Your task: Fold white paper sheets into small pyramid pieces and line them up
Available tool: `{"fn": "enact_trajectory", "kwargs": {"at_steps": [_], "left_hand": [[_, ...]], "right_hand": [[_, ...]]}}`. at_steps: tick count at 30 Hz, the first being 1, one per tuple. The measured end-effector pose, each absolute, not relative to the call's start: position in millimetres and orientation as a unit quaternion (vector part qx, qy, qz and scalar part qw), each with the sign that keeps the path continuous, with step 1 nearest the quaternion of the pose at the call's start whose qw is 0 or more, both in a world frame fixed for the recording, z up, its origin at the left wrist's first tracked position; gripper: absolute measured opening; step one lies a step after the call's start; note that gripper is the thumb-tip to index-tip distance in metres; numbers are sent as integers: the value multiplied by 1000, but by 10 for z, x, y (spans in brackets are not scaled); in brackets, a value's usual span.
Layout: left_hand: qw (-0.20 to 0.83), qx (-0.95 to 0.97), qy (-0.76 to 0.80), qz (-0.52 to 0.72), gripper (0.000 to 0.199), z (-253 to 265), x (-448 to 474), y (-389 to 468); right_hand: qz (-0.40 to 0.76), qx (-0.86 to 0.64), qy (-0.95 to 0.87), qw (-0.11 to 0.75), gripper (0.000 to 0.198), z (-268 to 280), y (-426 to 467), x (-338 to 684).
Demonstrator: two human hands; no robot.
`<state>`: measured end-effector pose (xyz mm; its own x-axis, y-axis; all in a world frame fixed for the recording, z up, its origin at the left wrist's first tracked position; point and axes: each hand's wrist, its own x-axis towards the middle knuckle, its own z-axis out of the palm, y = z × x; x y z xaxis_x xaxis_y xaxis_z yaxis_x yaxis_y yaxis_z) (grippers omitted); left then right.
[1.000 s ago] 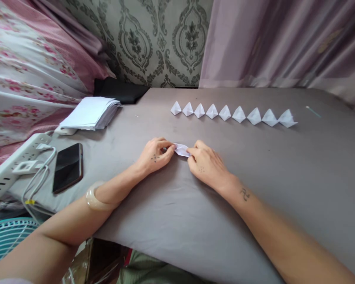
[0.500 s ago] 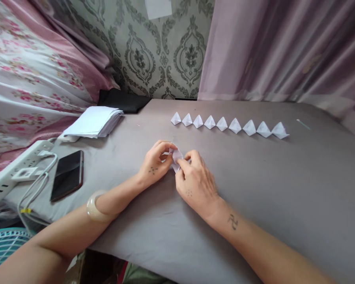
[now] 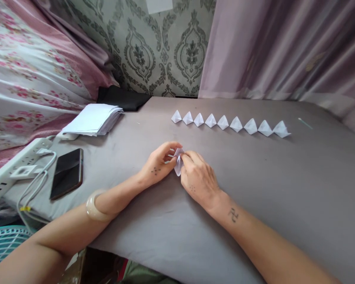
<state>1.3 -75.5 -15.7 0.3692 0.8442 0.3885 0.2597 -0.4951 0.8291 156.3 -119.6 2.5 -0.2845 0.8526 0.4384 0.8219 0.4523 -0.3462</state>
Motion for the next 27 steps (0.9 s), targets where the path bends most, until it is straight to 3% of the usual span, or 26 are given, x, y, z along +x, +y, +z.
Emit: {"fn": "enact_trajectory", "kwargs": {"at_steps": [4,6,18,23,27], "left_hand": [[415,687,397,444,34,-179,13,-727],[406,696,423,415,25,-180,-8,-709],[354,720,466,374,24,-177,-52,-643],[450,664,455,386,20,-185,-45,-627],[543,579,440,419,17,-157,-17,-636]], "right_hand": [[10,-488,-831,266,41,11,-1210,1572],[7,-473,-842,258,46,8,-1221,1574],[-130,-494,-853,110,50,-2,-1213,1556],[-33,-508,-851,127,54,-10,-1146,1666],[103,-505,-826,229,45,-60,-1097,1688]]}}
